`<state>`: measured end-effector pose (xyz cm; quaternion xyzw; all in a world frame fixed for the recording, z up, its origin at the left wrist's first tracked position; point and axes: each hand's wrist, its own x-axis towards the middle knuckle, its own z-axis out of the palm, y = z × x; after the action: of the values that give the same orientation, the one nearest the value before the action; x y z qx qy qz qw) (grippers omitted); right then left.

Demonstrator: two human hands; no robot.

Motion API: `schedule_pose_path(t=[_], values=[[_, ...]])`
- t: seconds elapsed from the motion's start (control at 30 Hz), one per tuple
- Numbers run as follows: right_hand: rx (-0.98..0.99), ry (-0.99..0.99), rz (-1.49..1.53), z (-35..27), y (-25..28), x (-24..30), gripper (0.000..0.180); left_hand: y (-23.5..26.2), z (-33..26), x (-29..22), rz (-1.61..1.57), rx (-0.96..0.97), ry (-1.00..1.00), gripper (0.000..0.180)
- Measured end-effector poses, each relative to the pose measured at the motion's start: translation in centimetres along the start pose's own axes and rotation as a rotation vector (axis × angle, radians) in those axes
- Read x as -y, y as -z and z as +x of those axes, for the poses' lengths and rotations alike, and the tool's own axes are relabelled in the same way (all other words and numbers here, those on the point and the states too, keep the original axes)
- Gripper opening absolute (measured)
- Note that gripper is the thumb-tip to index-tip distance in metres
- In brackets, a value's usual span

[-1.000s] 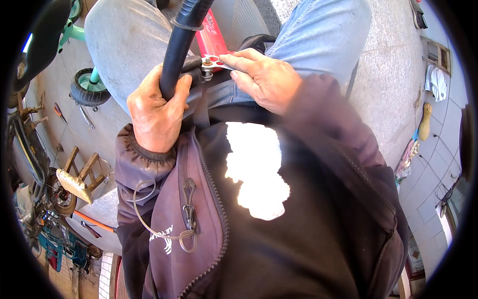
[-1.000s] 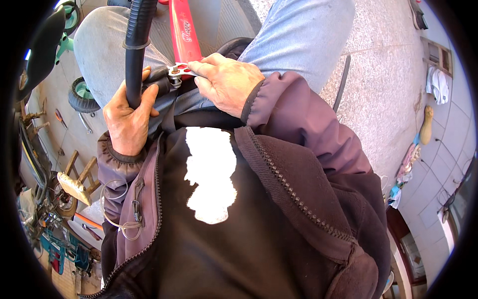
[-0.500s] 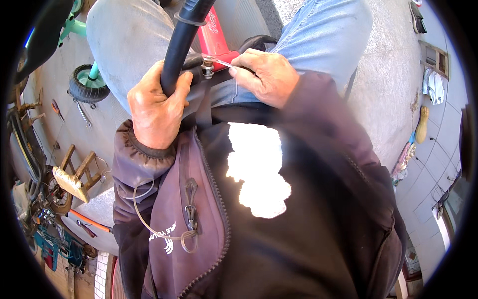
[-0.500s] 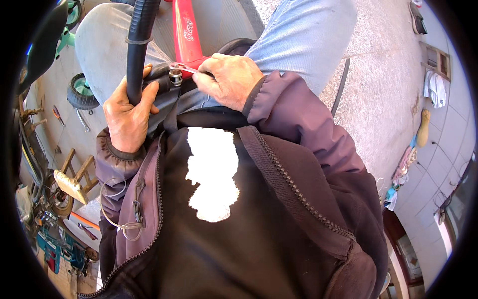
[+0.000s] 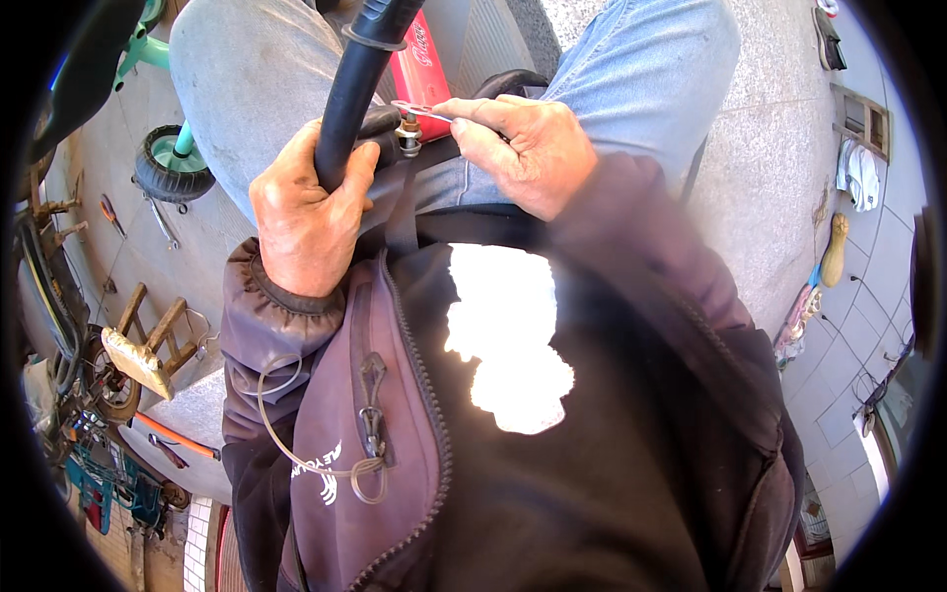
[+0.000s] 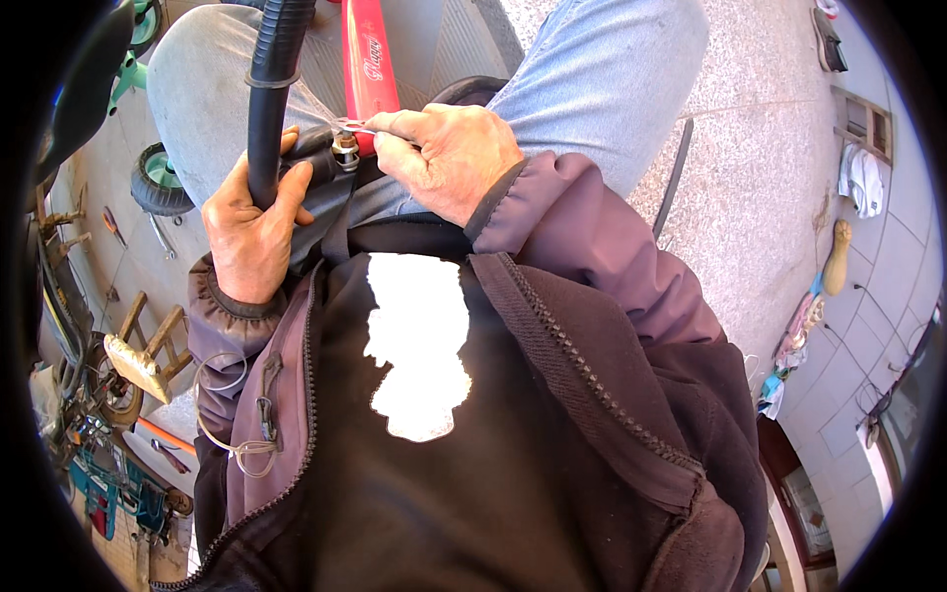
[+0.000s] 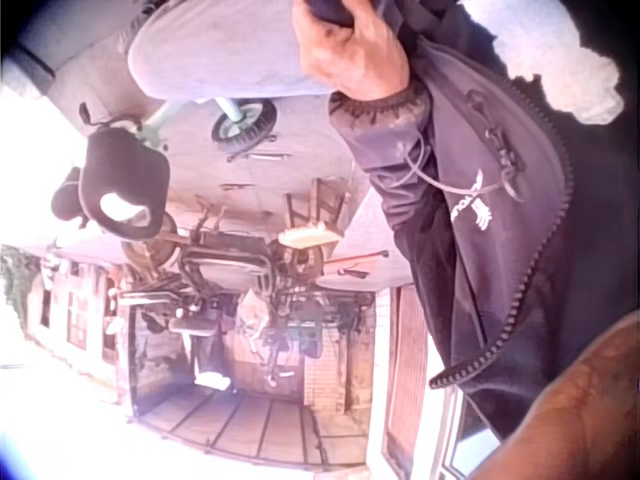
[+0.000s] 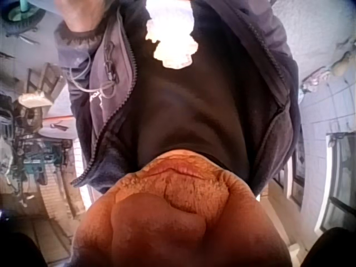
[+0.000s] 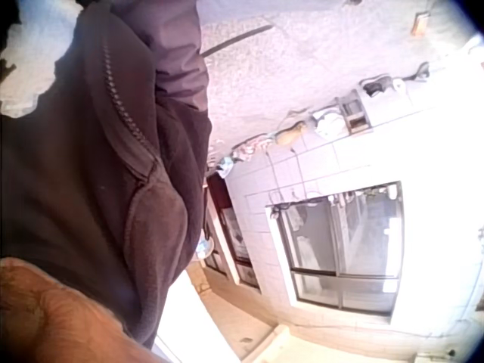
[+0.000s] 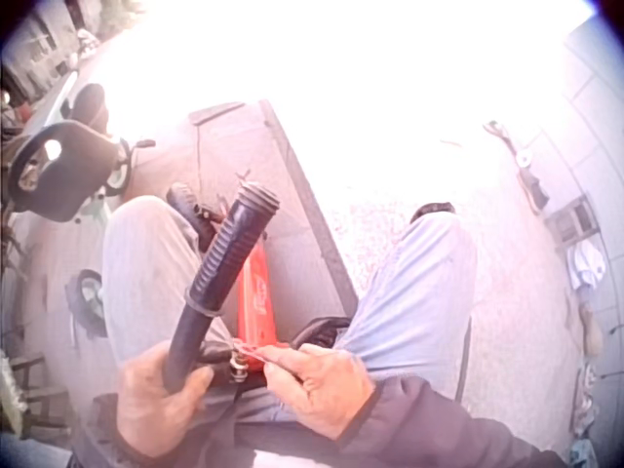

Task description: The person attaches a red bicycle fork to a black handlebar stem using a multi-tool. They insert the fork into the stem, align the components, and tighten the securing bolts to complete the assembly.

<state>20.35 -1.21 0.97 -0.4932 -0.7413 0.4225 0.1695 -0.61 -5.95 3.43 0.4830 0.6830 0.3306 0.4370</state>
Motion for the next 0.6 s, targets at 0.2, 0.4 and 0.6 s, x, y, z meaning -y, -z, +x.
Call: schedule_pose_path(t=[0.2, 0.4, 0.6], values=[[-0.089, 0.160, -0.192, -0.2, 0.0, 1.0, 0.025, 0.1, 0.0, 0.1, 0.018, 0.005, -0.019, 0.032], [-0.106, 0.150, -0.321, -0.2, 0.4, 2.4, 0.024, 0.0, 0.1, 0.1, 0.000, 0.001, -0.019, 0.032], [-0.005, 0.116, -0.291, -0.3, 0.6, 3.1, 0.026, 0.1, 0.1, 0.1, 0.024, 0.010, -0.027, 0.032]])
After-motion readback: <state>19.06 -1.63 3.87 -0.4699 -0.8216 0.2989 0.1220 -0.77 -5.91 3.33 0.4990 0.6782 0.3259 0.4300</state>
